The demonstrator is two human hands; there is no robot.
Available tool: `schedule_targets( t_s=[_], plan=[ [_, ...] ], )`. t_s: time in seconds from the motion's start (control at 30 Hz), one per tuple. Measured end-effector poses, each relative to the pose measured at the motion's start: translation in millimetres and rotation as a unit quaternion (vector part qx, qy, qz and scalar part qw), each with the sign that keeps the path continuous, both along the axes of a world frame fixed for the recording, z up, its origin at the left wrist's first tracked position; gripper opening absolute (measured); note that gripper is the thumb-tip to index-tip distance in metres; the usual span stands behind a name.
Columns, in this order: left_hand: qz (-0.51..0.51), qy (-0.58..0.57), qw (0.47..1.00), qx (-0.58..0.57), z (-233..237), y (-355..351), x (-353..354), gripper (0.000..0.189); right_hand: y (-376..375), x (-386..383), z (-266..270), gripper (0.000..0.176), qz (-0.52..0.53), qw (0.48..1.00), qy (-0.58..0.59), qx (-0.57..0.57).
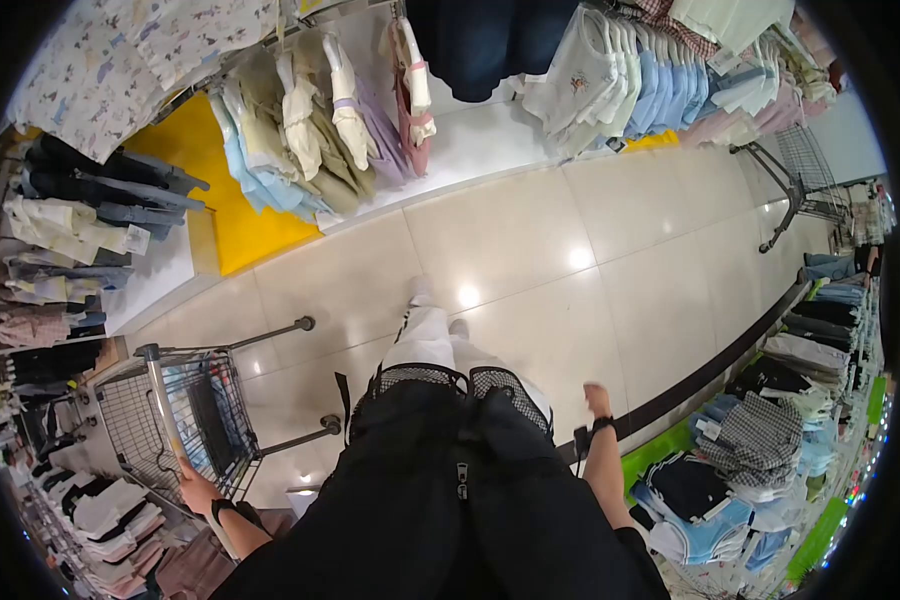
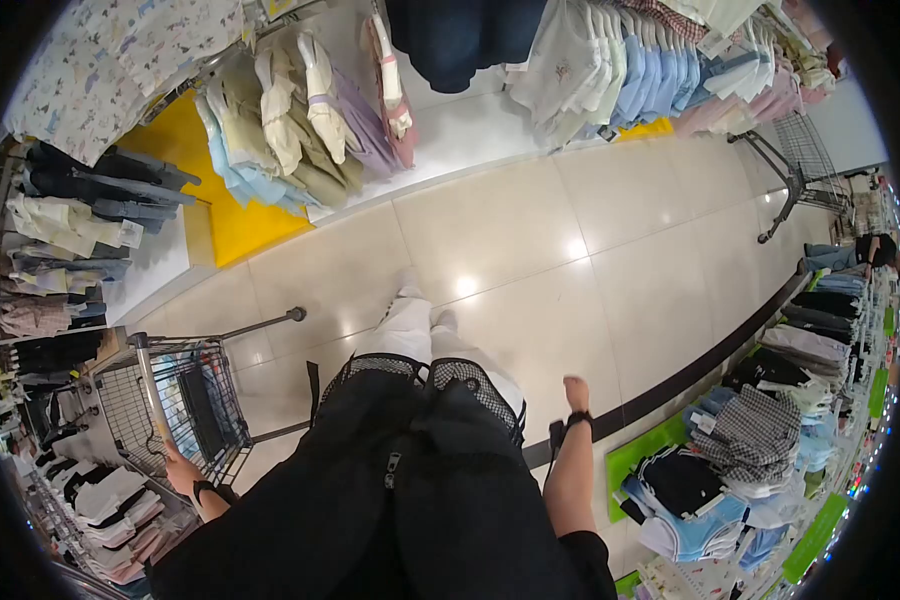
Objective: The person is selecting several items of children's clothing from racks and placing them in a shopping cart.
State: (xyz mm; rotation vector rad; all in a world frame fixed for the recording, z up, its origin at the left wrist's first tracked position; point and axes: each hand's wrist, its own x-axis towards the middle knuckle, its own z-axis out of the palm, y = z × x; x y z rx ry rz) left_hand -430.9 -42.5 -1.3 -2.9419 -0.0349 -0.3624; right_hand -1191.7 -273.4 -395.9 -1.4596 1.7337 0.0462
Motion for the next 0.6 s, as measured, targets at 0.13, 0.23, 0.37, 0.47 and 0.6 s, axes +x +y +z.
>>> schedule_targets(
  t_s=[0.13, 0.23, 0.37, 0.47, 0.6],
  plan=[
    [0.008, 0.013, 1.0, -0.022, 4.6, -14.2, -49.8, 0.07, -173.6, 71.5, 76.8, 0.035, -0.038, 0.995, -0.045, -0.081],
    [0.024, 0.02, 0.999, -0.008, -1.8, -10.2, -66.3, 0.068, -296.9, 111.3, 123.6, 0.031, 0.044, 0.99, -0.061, -0.118],
    [0.002, -0.031, 0.999, -0.026, -8.2, -33.8, -105.7, 0.063, -447.3, 140.5, 185.3, 0.027, 0.103, 0.974, -0.076, -0.186],
    [0.021, -0.003, 1.0, -0.019, -24.5, -36.9, -117.9, 0.064, -503.8, 132.5, 238.2, 0.025, 0.152, 0.96, -0.029, -0.234],
    [0.031, -0.011, 0.999, -0.033, -18.2, -70.6, -141.9, 0.067, -566.1, 122.0, 265.6, 0.026, 0.162, 0.939, 0.023, -0.302]
  ],
)
